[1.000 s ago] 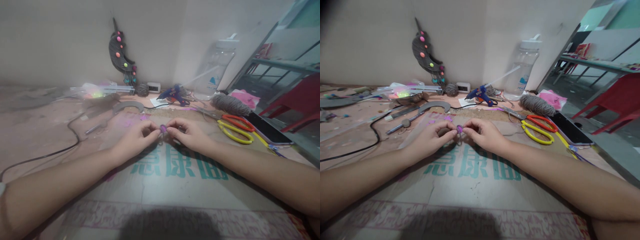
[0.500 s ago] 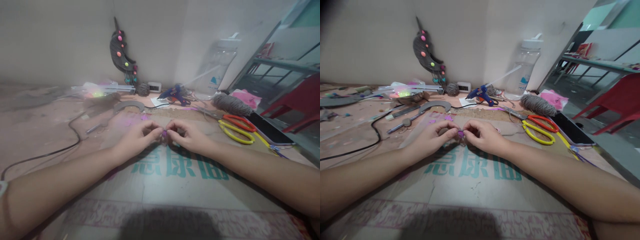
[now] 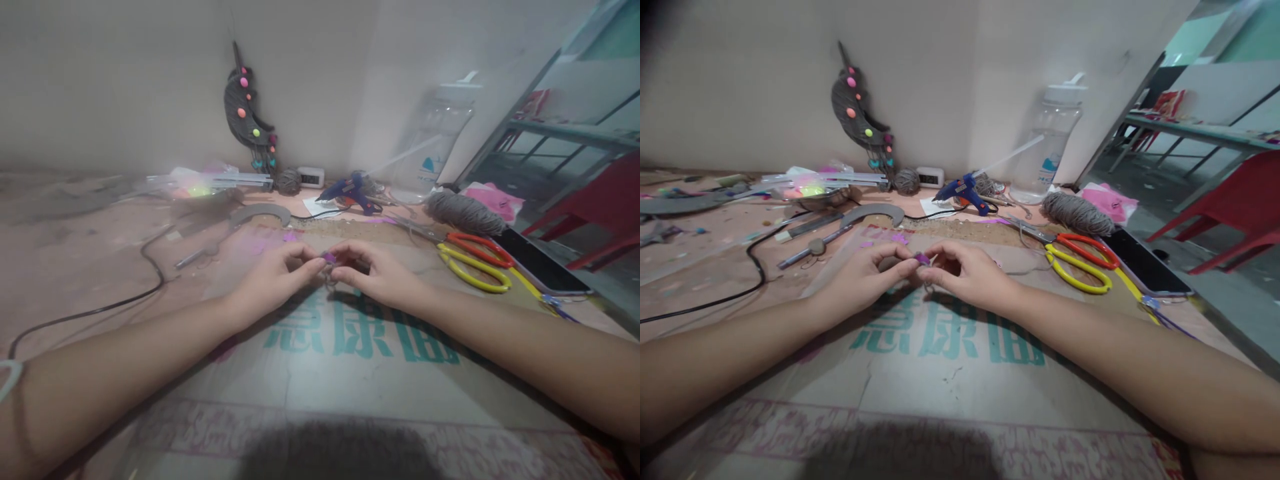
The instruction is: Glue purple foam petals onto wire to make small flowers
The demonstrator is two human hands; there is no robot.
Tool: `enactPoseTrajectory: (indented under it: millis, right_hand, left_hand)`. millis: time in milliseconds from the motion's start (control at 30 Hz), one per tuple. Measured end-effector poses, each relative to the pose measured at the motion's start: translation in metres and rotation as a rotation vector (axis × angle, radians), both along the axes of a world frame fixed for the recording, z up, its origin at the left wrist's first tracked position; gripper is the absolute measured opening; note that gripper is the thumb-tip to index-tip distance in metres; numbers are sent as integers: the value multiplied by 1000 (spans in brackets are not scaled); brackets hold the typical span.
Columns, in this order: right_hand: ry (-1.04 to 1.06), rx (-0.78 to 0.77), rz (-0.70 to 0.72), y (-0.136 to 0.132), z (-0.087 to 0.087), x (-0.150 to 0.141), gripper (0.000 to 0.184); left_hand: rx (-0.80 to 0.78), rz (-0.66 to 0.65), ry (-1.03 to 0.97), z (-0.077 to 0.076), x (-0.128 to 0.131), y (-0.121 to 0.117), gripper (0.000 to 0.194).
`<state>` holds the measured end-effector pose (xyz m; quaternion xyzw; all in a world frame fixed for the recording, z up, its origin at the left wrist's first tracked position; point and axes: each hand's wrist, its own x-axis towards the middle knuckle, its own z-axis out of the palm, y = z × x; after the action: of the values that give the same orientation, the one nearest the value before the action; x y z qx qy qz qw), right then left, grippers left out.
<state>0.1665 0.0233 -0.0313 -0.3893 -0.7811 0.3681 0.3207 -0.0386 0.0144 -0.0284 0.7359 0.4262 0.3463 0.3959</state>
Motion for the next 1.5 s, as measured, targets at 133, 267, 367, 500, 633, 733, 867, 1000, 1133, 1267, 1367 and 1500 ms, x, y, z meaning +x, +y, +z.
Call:
enactPoseTrajectory:
  millis: [133,267,367,500,633,733,867,1000,1133,1267,1367,1500]
  right_hand:
    - [116,-139,11,0,-1,-2,41]
    - [151,-178,-24,-1,2,-1,36]
    - [131,-175,-52,0,1,0,32]
    - [87,-109,-75,2,-2,0,30]
    - [46,-29,-91,1,-1,0,26]
    - [15,3,-78,0,1,0,24]
    - [-7,25,-68,-1,1,0,23]
    - [51,-23,-68,1,-1,0,25]
    - [95,-107,-73,2,-3,0,24]
    - [54,-67,-74,-1,-1,-1,19]
    - [-8,-35,-47,-3,1,-1,18]
    - [-38,-19,-59,-1,1,-1,18]
  left_hand:
    - [-9,28,-8,6,2,-2,24]
    - [8,77,29,6,2,-2,23]
    - [46,66,46,3,0,0,23]
    - [40,5,68,-4,-2,3,26]
    - [11,-29,94,-6,-3,4,28]
    - [28,-15,88,-5,-2,3,31]
    - [66,-6,151,-3,-2,2,29]
    - [75,1,143,-3,-1,1,28]
    - [70,49,107,0,-1,-1,30]
    - [83,88,107,5,1,-3,27]
    - [93,106,107,6,1,-3,25]
    - [91,94,93,6,1,-3,26]
